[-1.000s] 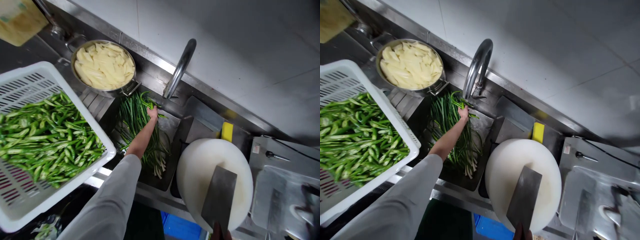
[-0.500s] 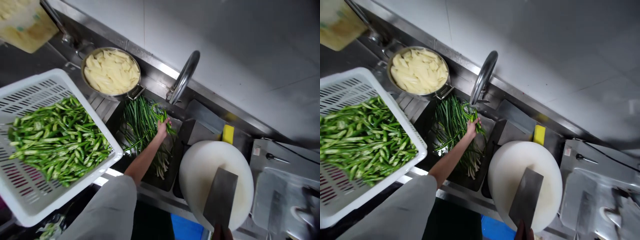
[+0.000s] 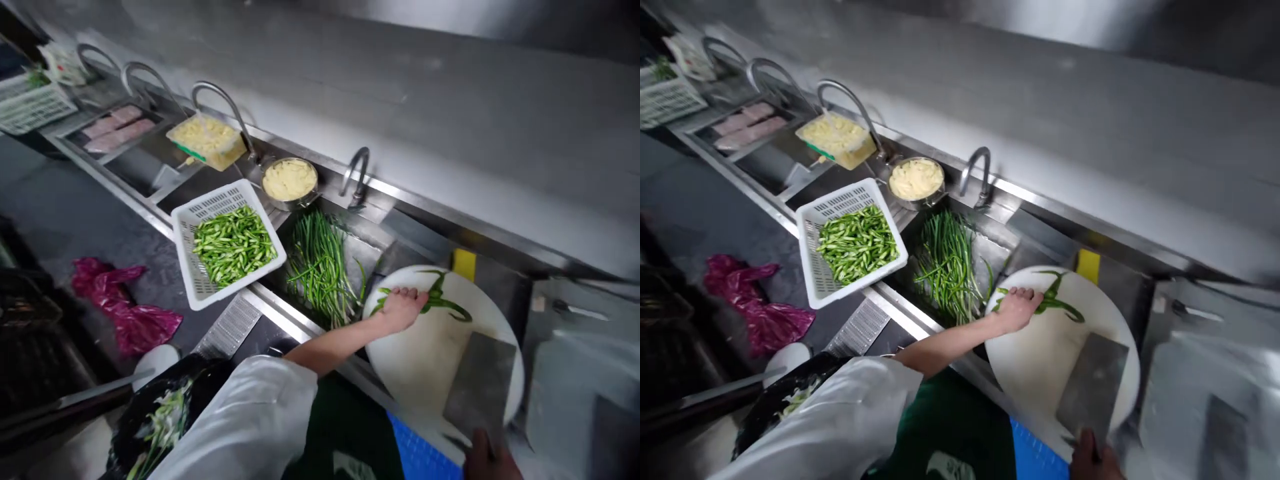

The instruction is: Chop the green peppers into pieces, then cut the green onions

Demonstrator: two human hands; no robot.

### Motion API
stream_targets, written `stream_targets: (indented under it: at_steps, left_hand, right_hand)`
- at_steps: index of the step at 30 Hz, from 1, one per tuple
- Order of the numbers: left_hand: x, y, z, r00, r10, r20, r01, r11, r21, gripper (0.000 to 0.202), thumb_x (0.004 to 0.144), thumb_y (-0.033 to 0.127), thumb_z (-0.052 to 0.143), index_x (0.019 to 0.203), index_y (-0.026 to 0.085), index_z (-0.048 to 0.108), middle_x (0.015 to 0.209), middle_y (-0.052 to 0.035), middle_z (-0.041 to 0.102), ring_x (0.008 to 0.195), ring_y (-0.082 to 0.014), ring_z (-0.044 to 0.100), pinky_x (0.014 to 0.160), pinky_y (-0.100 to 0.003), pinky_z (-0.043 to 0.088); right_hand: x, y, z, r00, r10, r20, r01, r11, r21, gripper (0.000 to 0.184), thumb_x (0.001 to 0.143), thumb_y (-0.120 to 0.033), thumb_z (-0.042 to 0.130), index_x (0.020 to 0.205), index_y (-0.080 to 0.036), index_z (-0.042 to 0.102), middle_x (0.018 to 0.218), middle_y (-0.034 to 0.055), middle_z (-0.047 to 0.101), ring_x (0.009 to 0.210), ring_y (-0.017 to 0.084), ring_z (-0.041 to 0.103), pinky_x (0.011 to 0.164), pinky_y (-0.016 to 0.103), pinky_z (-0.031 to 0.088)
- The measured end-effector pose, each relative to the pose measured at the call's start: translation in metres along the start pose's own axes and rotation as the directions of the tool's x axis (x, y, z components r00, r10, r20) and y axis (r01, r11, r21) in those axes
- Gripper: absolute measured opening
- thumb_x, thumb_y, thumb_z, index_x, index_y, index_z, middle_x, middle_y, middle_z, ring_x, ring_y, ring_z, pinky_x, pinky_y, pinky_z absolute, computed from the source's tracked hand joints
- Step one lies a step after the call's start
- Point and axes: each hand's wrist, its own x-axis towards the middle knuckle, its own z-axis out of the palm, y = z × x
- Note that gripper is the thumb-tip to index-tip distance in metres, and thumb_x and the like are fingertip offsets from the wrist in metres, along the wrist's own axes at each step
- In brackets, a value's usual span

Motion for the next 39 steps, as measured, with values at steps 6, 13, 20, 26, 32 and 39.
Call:
stream_targets:
  at_steps: [6,13,20,26,32,39]
  left_hand:
    - [0.003,0.067,0.070,0.995,-0.040,0.093,0.028,0.992,0.123,0.057,0.090,0.027,0.066,0.145,0.019,0.054,0.141,-0.0254,0.051,0.132,-0.0463,0.047,0.107,-0.063,0.038]
    - [-0.013,0.023,0.037,0.985,-0.161,0.057,0.158,0.986,0.055,0.050,0.087,0.026,0.067,0.137,0.026,0.062,0.131,-0.0114,0.064,0.118,-0.0313,0.060,0.103,-0.047,0.048]
    - [-0.053,0.027,0.071,0.999,-0.046,0.015,0.049,0.964,-0.263,0.030,0.090,0.020,0.059,0.117,0.020,0.072,0.113,-0.0068,0.075,0.101,-0.0227,0.070,0.097,-0.037,0.055]
    - [-0.078,0.057,0.042,0.973,-0.139,-0.185,0.010,0.824,-0.566,0.037,0.089,0.048,0.068,0.112,0.021,0.072,0.089,-0.0059,0.075,0.067,-0.0166,0.069,0.070,-0.032,0.059]
    - [-0.079,0.070,-0.040,0.833,-0.111,-0.541,-0.292,0.744,-0.601,0.030,0.088,0.043,0.074,0.107,0.019,0.073,0.077,-0.0012,0.071,0.063,-0.0143,0.068,0.065,-0.029,0.057]
    - [-0.084,0.018,0.010,0.925,0.246,-0.288,-0.300,0.941,-0.158,0.020,0.095,0.025,0.059,0.105,0.020,0.076,0.101,-0.0085,0.073,0.095,-0.0192,0.069,0.089,-0.034,0.057]
  right_hand:
    - [0.008,0.055,-0.012,0.988,-0.144,-0.063,0.148,0.987,0.056,0.037,0.096,-0.040,0.042,0.092,-0.015,0.070,0.084,0.0144,0.071,0.075,0.023,0.063,0.068,0.031,0.040]
    - [0.024,0.077,0.002,0.971,-0.232,-0.049,0.236,0.969,0.080,0.038,0.102,-0.035,0.040,0.099,-0.009,0.068,0.084,0.0162,0.071,0.077,0.023,0.064,0.070,0.031,0.037]
    - [0.023,0.079,0.005,0.978,-0.205,-0.029,0.206,0.958,0.200,0.039,0.104,-0.036,0.038,0.101,-0.010,0.067,0.086,0.0150,0.071,0.078,0.021,0.064,0.068,0.028,0.035]
    - [0.028,0.085,0.016,0.972,-0.227,-0.064,0.236,0.930,0.282,0.036,0.104,-0.036,0.040,0.096,-0.011,0.065,0.083,0.0120,0.069,0.074,0.020,0.061,0.066,0.027,0.033]
    - [0.032,0.088,0.023,0.972,-0.213,-0.095,0.232,0.918,0.320,0.032,0.101,-0.036,0.043,0.089,-0.014,0.064,0.075,0.0089,0.065,0.068,0.019,0.058,0.062,0.028,0.031]
    - [0.035,0.088,0.024,0.974,-0.197,-0.108,0.222,0.922,0.316,0.031,0.101,-0.038,0.045,0.087,-0.016,0.063,0.073,0.0073,0.062,0.068,0.019,0.055,0.062,0.028,0.030]
